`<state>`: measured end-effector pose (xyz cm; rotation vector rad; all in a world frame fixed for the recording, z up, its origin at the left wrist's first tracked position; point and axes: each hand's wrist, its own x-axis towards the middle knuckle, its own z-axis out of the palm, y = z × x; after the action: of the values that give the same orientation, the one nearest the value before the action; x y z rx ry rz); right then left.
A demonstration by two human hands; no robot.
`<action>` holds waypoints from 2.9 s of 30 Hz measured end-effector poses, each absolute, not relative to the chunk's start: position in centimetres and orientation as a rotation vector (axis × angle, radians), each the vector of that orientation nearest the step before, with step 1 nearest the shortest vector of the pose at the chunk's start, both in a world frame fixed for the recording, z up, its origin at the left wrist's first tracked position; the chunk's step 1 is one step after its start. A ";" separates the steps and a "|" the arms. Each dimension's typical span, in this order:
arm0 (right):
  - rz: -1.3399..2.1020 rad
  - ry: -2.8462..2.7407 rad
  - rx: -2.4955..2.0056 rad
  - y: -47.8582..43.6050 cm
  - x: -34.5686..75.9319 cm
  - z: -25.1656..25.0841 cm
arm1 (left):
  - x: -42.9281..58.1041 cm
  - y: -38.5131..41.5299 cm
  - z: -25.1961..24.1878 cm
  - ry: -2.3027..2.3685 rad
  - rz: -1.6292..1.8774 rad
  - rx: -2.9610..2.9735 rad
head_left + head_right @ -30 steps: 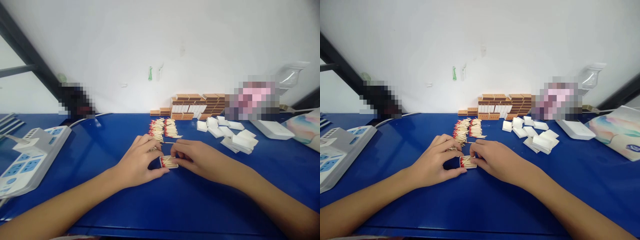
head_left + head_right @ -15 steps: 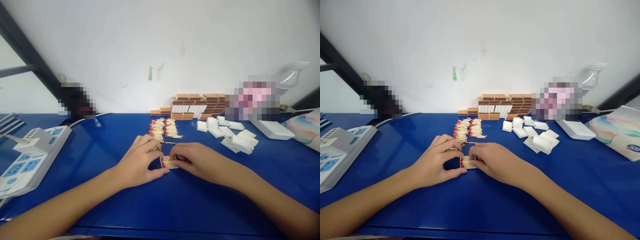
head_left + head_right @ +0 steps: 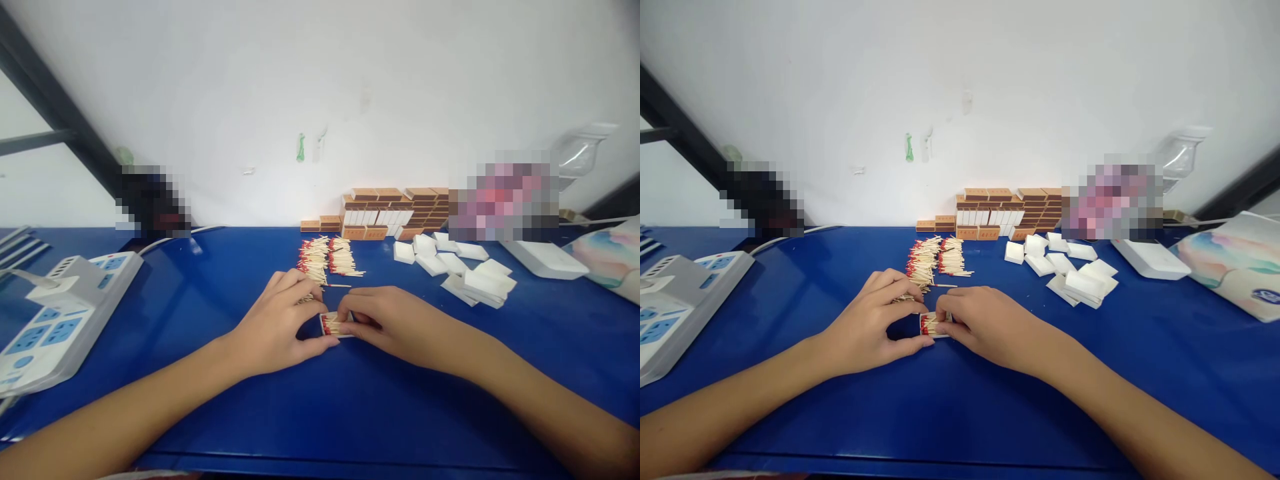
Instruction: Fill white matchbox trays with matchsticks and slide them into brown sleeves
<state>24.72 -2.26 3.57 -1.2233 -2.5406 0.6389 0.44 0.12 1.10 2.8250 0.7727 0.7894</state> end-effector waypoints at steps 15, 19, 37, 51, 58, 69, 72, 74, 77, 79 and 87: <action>0.574 -2.546 -1.273 -2.3 24.6 3.7 | 0.5 0.1 1.1 0.772 0.769 2.819; 0.548 -2.549 -1.295 -2.4 24.6 3.5 | 0.5 0.1 1.1 0.778 0.774 2.821; 0.325 -2.308 -1.396 1.8 26.5 0.4 | 0.5 0.0 1.1 0.759 0.782 2.818; 0.451 -2.332 -1.368 -0.7 26.2 3.4 | 0.5 -0.1 1.3 0.773 0.837 2.795; 0.190 -2.246 -1.502 3.2 29.5 0.7 | 0.7 -0.6 1.2 0.692 0.774 2.805; 0.249 -2.427 -1.558 2.3 28.7 0.7 | 0.5 -0.1 1.2 0.727 0.772 2.815; 0.258 -2.476 -1.611 1.8 28.3 1.0 | 0.5 0.0 1.2 0.736 0.784 2.814; 0.276 -2.495 -1.602 1.6 28.2 1.2 | 0.5 0.1 1.2 0.744 0.795 2.816; 0.316 -2.485 -1.516 1.3 28.3 1.6 | 0.4 0.2 1.1 0.769 0.808 2.819; 0.352 -2.461 -1.445 1.1 28.5 1.9 | 0.4 0.2 1.1 0.788 0.820 2.818; 0.631 -2.483 -1.369 -1.4 27.3 4.1 | 0.5 0.3 1.1 0.828 0.877 2.817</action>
<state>27.32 -1.42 4.12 -1.3688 -2.4833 0.6309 0.50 0.27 1.08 2.8168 0.8285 0.8769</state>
